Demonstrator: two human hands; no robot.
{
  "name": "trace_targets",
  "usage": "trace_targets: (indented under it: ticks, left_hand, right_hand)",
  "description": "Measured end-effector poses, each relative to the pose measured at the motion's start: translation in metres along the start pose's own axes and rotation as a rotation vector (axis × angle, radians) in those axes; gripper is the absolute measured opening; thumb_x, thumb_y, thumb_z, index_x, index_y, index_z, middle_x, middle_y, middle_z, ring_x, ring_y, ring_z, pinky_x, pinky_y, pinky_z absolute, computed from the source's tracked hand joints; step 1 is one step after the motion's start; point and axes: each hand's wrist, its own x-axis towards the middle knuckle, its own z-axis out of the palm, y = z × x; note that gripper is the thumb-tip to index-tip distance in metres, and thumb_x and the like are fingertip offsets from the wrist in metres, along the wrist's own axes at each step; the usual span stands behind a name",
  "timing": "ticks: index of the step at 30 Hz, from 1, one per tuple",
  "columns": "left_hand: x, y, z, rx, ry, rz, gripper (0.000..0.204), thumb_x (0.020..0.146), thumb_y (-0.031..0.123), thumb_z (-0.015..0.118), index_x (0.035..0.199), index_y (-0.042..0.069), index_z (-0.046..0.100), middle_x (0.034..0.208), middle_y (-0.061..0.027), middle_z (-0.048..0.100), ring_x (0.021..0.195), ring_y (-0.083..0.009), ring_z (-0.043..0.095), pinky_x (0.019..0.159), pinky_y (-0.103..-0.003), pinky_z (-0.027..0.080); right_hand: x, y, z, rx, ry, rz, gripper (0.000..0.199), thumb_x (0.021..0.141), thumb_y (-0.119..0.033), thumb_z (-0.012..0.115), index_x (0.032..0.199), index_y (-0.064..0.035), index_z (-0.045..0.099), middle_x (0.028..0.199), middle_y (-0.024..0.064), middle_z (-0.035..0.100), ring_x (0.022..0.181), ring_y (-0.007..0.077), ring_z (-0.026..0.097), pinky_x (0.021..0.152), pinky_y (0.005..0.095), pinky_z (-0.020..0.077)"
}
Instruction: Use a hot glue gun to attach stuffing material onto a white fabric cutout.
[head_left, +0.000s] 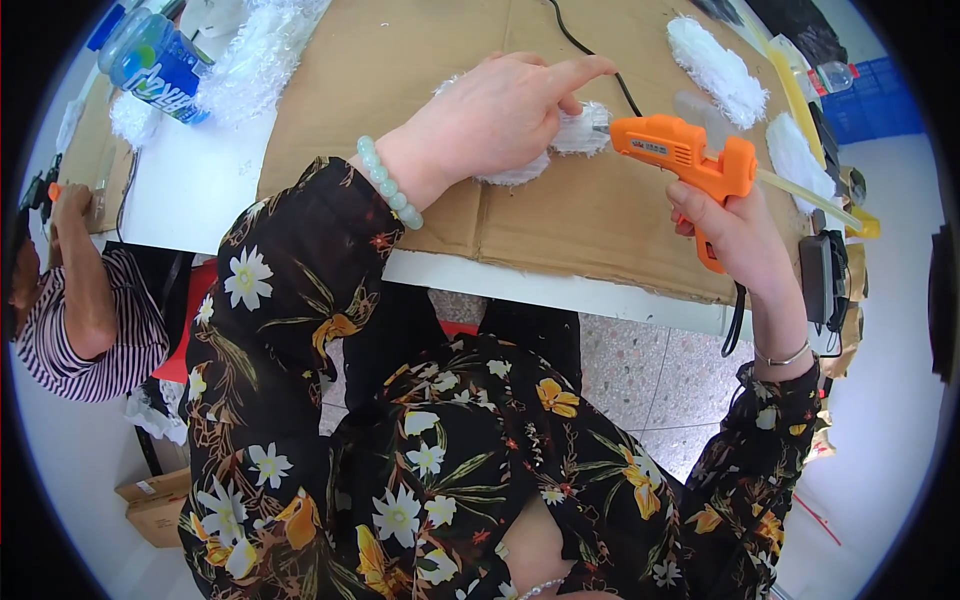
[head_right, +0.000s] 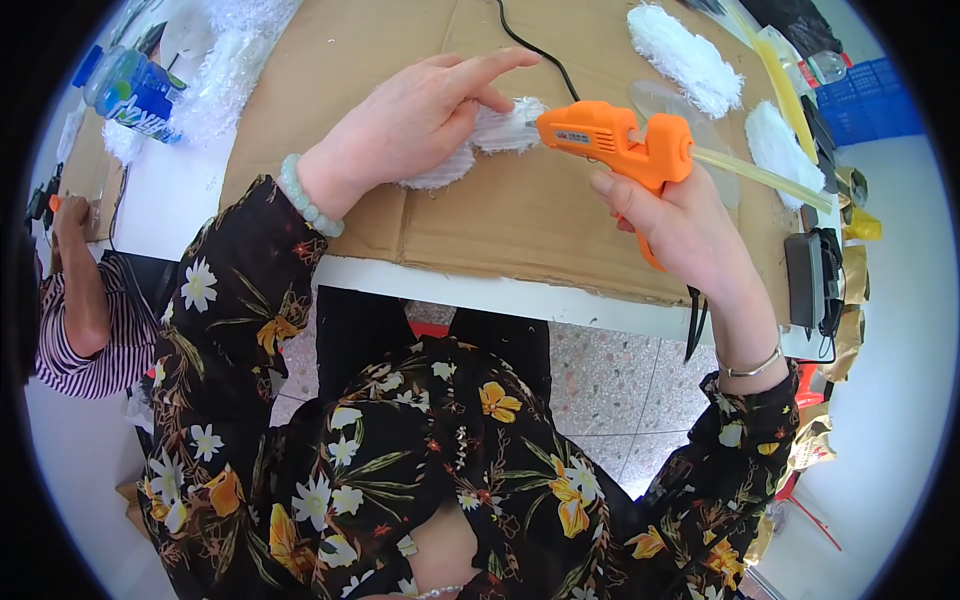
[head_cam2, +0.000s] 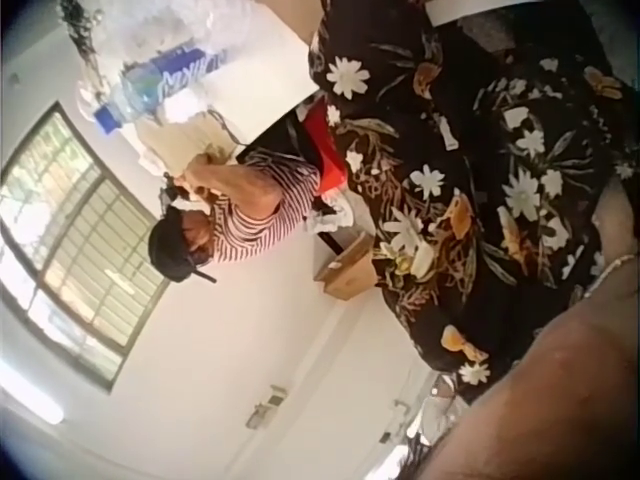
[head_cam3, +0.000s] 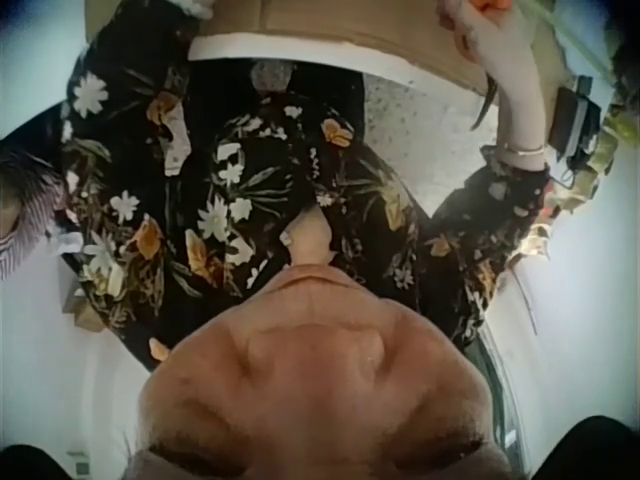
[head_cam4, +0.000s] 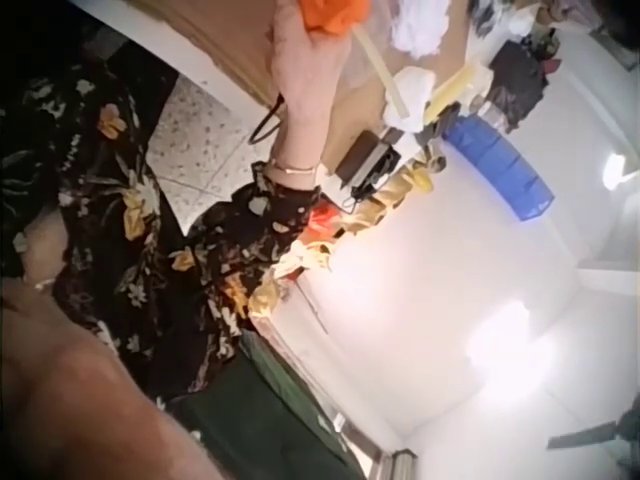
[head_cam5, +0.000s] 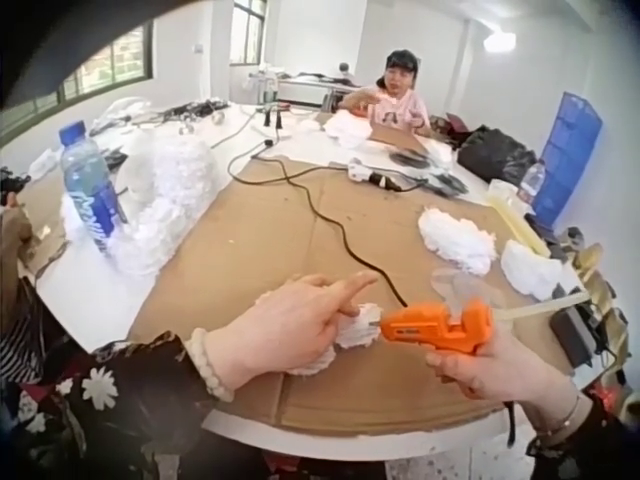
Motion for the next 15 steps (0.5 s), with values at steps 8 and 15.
trace_targets:
  ticks: [8,15]
  left_hand:
    - [-0.0017,0.0003,0.0006,0.009,-0.007,-0.012,0.046,0.081,0.006,0.046,0.126,0.015,0.048,0.085,-0.0057,0.068,0.085,-0.0283,0.061,0.077,-0.042,0.048]
    - [-0.0011,0.0019,-0.0003,0.017,-0.015,-0.018,0.046,0.081,0.006,0.046,0.126,0.015,0.049,0.084,-0.0058,0.068,0.083,-0.0284,0.061,0.077,-0.042,0.048]
  right_hand:
    - [0.0024,-0.0039,-0.0004,-0.043,0.02,0.024,0.024,0.087,-0.024,0.061,0.095,-0.0022,0.056,0.075,0.0018,0.057,0.067,0.0096,0.056,0.063,0.025,0.0474]
    - [0.0023,-0.0024,-0.0008,-0.085,0.009,0.04,0.025,0.087,-0.025,0.062,0.095,-0.003,0.055,0.074,0.0014,0.056,0.065,0.009,0.055,0.061,0.0245,0.0464]
